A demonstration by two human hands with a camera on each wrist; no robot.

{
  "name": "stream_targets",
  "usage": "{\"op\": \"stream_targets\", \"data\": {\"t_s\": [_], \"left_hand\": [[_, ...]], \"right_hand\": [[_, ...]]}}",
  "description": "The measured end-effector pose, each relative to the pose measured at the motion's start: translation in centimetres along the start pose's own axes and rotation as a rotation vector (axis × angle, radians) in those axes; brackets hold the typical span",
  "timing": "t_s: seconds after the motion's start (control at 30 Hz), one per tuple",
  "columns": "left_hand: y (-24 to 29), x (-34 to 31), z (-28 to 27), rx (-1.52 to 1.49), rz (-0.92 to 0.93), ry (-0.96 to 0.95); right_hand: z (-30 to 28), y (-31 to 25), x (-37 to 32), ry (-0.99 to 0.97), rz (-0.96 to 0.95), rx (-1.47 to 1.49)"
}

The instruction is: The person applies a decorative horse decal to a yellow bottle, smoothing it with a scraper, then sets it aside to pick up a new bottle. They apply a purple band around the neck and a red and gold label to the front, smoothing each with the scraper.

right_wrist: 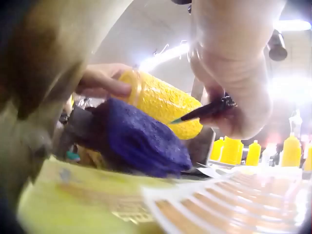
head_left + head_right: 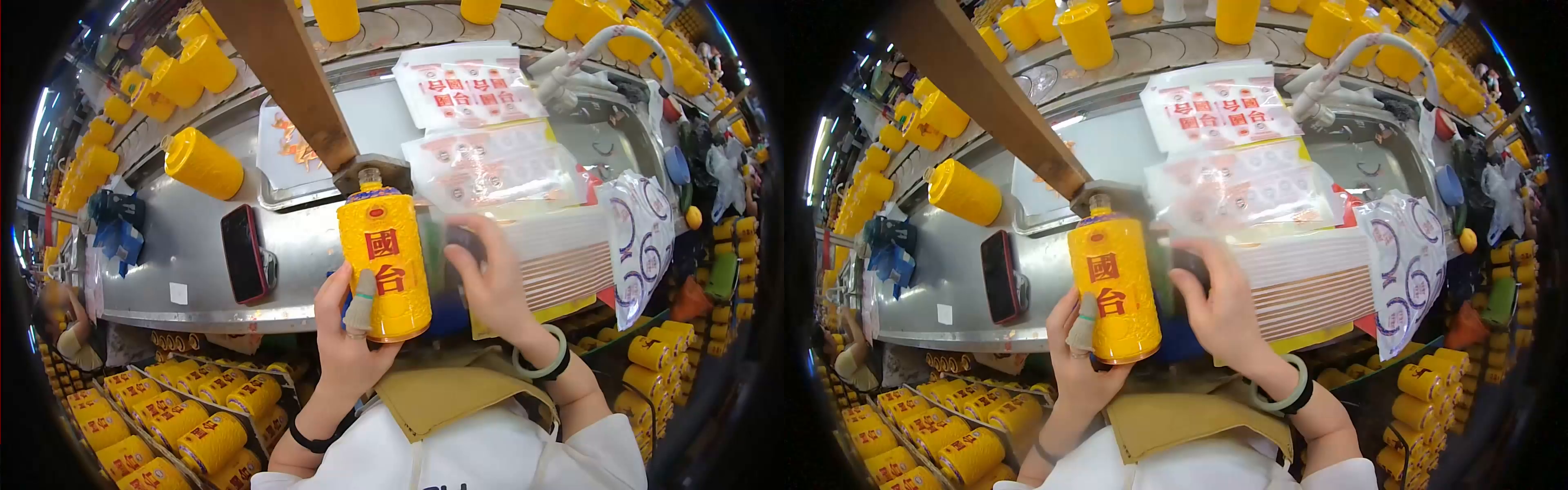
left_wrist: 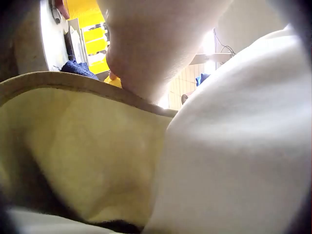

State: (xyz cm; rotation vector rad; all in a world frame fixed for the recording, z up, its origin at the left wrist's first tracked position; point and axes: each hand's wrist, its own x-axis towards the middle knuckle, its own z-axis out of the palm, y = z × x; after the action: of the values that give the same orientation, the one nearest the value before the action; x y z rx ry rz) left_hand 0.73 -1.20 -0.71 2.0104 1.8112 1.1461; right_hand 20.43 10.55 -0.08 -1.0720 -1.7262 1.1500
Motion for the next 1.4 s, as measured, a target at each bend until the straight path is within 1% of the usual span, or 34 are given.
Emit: {"op": "stream_targets", "data": {"t_s": [0.07, 0.1, 0.17, 0.2, 0.23, 0.3, 0.33, 0.4, 0.43, 0.5, 0.57, 0.6, 0.63, 0.7, 0.77, 0.83, 1.0, 1.03, 1.1, 1.13, 1.17, 1.23, 1.27, 1.3, 1.37, 1.4], "left_hand": [[0.1, -0.2, 0.2, -0.003, -0.016, 0.019], [0.1, -0.3, 0.4, 0.001, -0.041, 0.035], [0.3, -0.2, 0.4, -0.001, -0.026, 0.030], [0.3, -0.1, 0.3, 0.006, -0.017, 0.022], [0.3, -0.1, 0.3, 0.000, -0.015, 0.021], [0.3, -0.1, 0.2, 0.004, -0.030, 0.011], [0.3, -0.1, 0.3, -0.004, -0.027, 0.008], [0.2, -0.2, 0.4, -0.015, -0.035, 0.030], [0.2, -0.2, 0.5, -0.016, -0.037, 0.029], [0.4, -0.2, 0.4, 0.013, -0.048, 0.039], [0.4, 0.0, 0.2, 0.031, -0.047, 0.026], [0.4, 0.0, 0.0, 0.036, -0.032, 0.015], [0.4, 0.0, 0.0, 0.056, -0.049, 0.020], [0.4, 0.1, 0.1, -0.037, -0.072, 0.061], [0.4, 0.2, 0.1, -0.059, -0.087, 0.071], [0.3, 0.1, 0.3, -0.097, -0.096, 0.075], [0.7, 0.1, 0.4, -0.114, -0.115, 0.102], [0.7, 0.1, 0.4, -0.127, -0.124, 0.092], [0.8, 0.1, 0.2, -0.138, -0.135, 0.095], [0.9, 0.1, 0.1, -0.122, -0.119, 0.088], [1.0, 0.2, 0.1, -0.106, -0.102, 0.081], [1.0, 0.1, 0.1, -0.090, -0.091, 0.087], [1.0, 0.0, 0.2, -0.091, -0.110, 0.095], [1.0, 0.0, 0.4, -0.097, -0.128, 0.099], [0.9, -0.1, 0.7, -0.122, -0.122, 0.093], [0.8, -0.2, 0.8, -0.132, -0.138, 0.096]], "right_hand": [[-1.6, 0.3, 0.4, 0.034, -0.052, -0.154], [-2.0, 0.2, 0.3, 0.039, -0.056, -0.163], [-2.5, 0.1, 0.1, 0.016, 0.164, 0.312], [-3.3, 0.0, -0.1, -0.026, 0.252, 0.306], [-3.5, -0.2, -0.2, -0.022, 0.253, 0.301], [-3.9, -0.4, -0.6, -0.065, 0.336, 0.287], [-3.7, -0.8, -0.9, -0.059, 0.338, 0.282], [-3.1, -1.5, -1.8, -0.075, 0.238, 0.027], [-3.0, -1.3, -2.1, -0.077, 0.240, 0.027], [-2.5, -0.6, -2.6, -0.107, 0.147, -0.030], [-2.3, -0.7, -3.0, -0.085, 0.293, 0.154], [-2.6, -1.1, -2.9, -0.098, 0.303, 0.083], [-2.6, -0.9, -3.0, -0.121, 0.302, 0.096], [-2.4, -0.5, -3.4, -0.068, 0.210, 0.022], [-2.1, -0.7, -3.8, -0.065, 0.215, 0.033], [-1.8, -0.7, -4.4, -0.050, 0.296, 0.091], [-1.1, -1.3, -5.5, -0.028, 0.348, 0.036], [-1.0, -1.1, -5.3, -0.035, 0.333, 0.038], [-1.1, -0.7, -4.8, -0.054, 0.236, -0.020], [-1.5, -0.9, -3.9, -0.083, 0.150, -0.030], [-1.8, -1.2, -3.0, -0.089, 0.142, -0.033], [-2.8, -2.0, -1.2, -0.135, -0.019, -0.187], [-3.3, -3.2, -0.4, -0.180, -0.002, -0.261], [-3.7, -3.2, 0.1, -0.162, 0.004, -0.280], [-4.5, -3.0, 0.9, -0.242, -0.018, -0.341], [-4.9, -2.8, 1.0, -0.261, 0.008, -0.356]]}}
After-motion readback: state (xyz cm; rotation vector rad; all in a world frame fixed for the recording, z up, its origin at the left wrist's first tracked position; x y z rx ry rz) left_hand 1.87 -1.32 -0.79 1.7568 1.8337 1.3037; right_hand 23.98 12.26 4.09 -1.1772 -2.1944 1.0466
